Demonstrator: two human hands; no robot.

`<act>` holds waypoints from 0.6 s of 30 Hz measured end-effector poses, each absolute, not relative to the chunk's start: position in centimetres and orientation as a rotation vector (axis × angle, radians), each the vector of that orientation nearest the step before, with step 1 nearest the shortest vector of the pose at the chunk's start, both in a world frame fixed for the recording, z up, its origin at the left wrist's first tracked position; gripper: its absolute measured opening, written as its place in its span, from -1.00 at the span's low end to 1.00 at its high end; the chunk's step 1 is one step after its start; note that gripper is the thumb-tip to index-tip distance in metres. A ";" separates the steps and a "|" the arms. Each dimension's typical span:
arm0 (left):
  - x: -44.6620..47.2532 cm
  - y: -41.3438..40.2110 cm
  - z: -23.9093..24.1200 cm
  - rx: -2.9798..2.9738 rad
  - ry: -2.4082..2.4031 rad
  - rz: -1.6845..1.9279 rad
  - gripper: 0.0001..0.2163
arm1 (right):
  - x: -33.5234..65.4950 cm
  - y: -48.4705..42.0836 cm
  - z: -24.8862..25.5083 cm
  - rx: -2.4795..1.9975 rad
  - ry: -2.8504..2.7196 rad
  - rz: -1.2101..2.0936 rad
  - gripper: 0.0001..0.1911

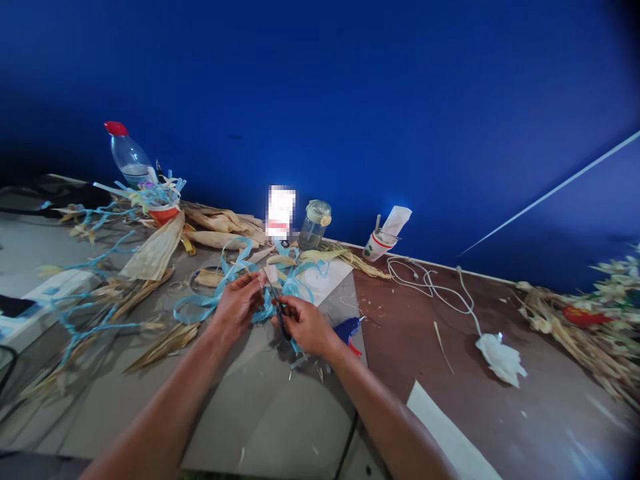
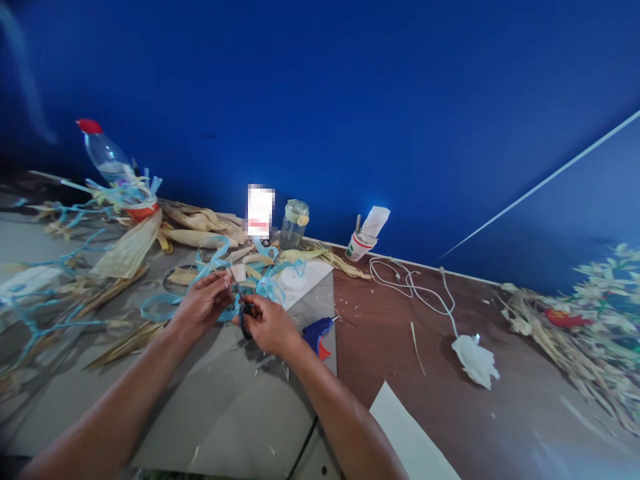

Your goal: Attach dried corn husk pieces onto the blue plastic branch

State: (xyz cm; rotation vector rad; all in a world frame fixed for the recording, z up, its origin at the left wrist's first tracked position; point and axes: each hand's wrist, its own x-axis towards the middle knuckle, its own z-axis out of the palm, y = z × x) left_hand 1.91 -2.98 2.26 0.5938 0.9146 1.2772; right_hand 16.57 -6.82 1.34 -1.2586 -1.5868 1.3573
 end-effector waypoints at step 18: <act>1.9 -3.2 2.4 0.681 0.924 1.245 -0.77 | 16.6 -6.5 1.2 -1.262 -1.425 1.440 -0.70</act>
